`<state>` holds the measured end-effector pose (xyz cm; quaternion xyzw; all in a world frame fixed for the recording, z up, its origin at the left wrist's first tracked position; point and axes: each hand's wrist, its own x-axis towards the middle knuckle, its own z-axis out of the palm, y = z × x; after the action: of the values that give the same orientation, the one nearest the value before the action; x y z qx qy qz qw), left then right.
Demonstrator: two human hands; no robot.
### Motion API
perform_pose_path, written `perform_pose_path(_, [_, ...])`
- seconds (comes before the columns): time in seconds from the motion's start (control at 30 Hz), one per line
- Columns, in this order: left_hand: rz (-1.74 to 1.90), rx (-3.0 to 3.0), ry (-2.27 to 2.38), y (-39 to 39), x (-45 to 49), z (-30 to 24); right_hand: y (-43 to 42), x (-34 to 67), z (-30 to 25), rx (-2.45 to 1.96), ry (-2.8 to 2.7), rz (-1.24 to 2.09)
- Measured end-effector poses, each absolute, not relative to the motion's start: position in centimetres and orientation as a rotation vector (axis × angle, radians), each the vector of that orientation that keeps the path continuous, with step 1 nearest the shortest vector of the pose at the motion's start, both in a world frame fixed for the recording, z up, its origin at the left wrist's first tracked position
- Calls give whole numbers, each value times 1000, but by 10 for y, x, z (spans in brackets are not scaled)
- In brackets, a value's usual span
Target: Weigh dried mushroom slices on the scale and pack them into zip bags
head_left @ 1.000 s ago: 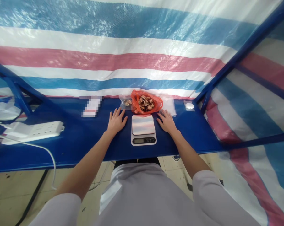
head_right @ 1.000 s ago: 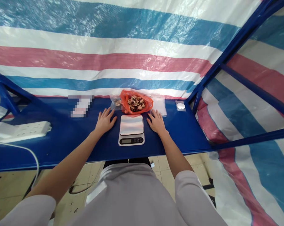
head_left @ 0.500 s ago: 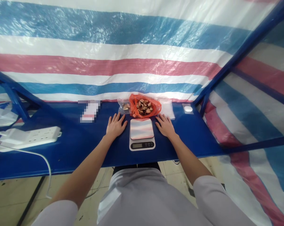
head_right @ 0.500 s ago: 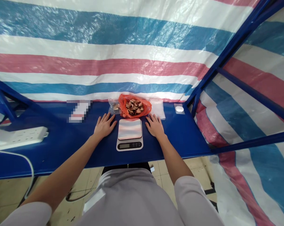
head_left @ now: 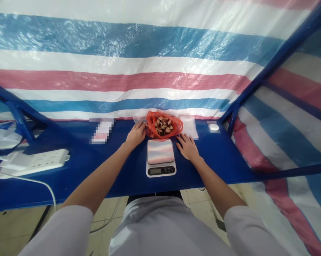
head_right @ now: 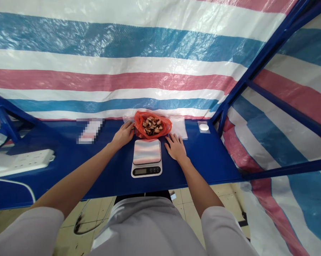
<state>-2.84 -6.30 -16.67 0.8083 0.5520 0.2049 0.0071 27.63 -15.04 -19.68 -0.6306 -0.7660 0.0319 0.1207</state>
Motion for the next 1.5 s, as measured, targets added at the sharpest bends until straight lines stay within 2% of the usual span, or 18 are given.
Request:
perform_pose_path(0.37, [575,2478,1743,-47,-32,-178,-147,280,-204,-1763,-2204,68])
perform_pose_path(0.63, [613,2436,1797,-51,-36,-167,-148,279,-202,-1764,-2189,87])
perform_pose_path(0.77, [790,2317,1814,-58,-41,-161,-149,278,-201,-1746,-2173,71])
perform_pose_path(0.97, [1290,1859,1811,-77,-47,-155,-152,281,-202,-1635,-2039,-13])
perform_pose_path(1.27, [1711,1331,1325,-117,-41,-122,-159,286,-184,-1417,-1798,-24])
perform_pose_path(1.37, [1688,1224,1106,-130,-34,-112,-160,274,-163,-1325,-1727,33])
perform_pose_path(1.5, [1505,1129,891,-148,-19,-103,-155,245,-135,-1175,-1694,275])
